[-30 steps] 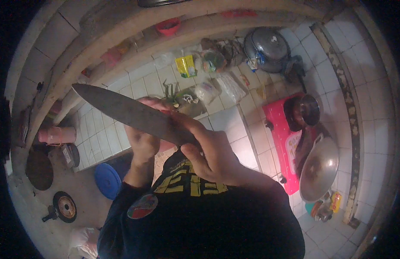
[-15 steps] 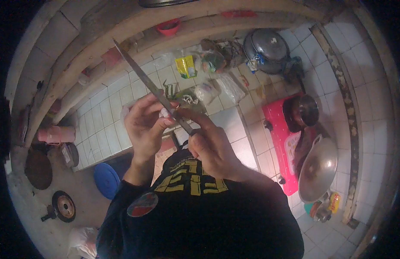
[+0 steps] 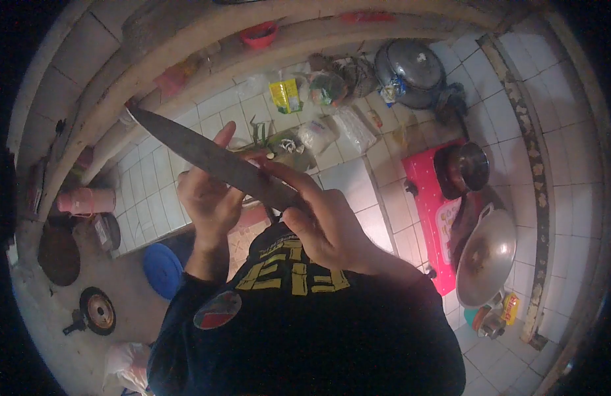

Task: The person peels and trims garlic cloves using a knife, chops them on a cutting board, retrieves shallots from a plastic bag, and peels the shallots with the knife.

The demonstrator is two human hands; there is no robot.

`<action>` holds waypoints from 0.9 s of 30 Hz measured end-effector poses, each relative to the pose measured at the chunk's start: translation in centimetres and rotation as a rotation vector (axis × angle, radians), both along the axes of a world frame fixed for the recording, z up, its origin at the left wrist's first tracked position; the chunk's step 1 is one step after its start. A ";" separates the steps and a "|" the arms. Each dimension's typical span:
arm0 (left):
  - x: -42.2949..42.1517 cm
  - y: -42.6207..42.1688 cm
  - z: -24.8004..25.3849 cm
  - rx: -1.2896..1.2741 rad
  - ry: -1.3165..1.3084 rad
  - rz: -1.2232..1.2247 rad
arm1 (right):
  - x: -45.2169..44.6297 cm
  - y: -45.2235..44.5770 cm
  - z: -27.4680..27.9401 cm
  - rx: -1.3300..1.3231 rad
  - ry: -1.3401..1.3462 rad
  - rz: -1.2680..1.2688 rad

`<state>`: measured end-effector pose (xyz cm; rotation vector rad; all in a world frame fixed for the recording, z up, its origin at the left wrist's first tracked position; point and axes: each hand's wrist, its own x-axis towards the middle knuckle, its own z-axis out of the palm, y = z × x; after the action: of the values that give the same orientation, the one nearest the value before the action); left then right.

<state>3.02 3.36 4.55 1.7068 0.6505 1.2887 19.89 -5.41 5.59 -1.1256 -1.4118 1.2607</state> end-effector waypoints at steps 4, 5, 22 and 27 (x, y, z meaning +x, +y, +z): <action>-0.2 0.3 -0.1 0.030 0.067 0.003 | 0.1 0.4 -0.4 0.018 -0.053 -0.025; -0.2 0.4 0.0 0.029 0.068 0.004 | 0.1 0.5 -0.5 0.016 -0.052 -0.024; -3.3 5.1 -19.8 -0.612 0.208 0.105 | 1.4 9.4 -19.4 -0.674 0.309 -0.128; -4.3 3.7 -26.9 -0.853 0.103 0.052 | 2.7 13.0 -29.4 -1.037 0.558 -0.198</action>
<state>-1.31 7.08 -22.40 1.0479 1.1133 0.7698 22.58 7.58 -23.85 -1.3397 -0.1602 2.0180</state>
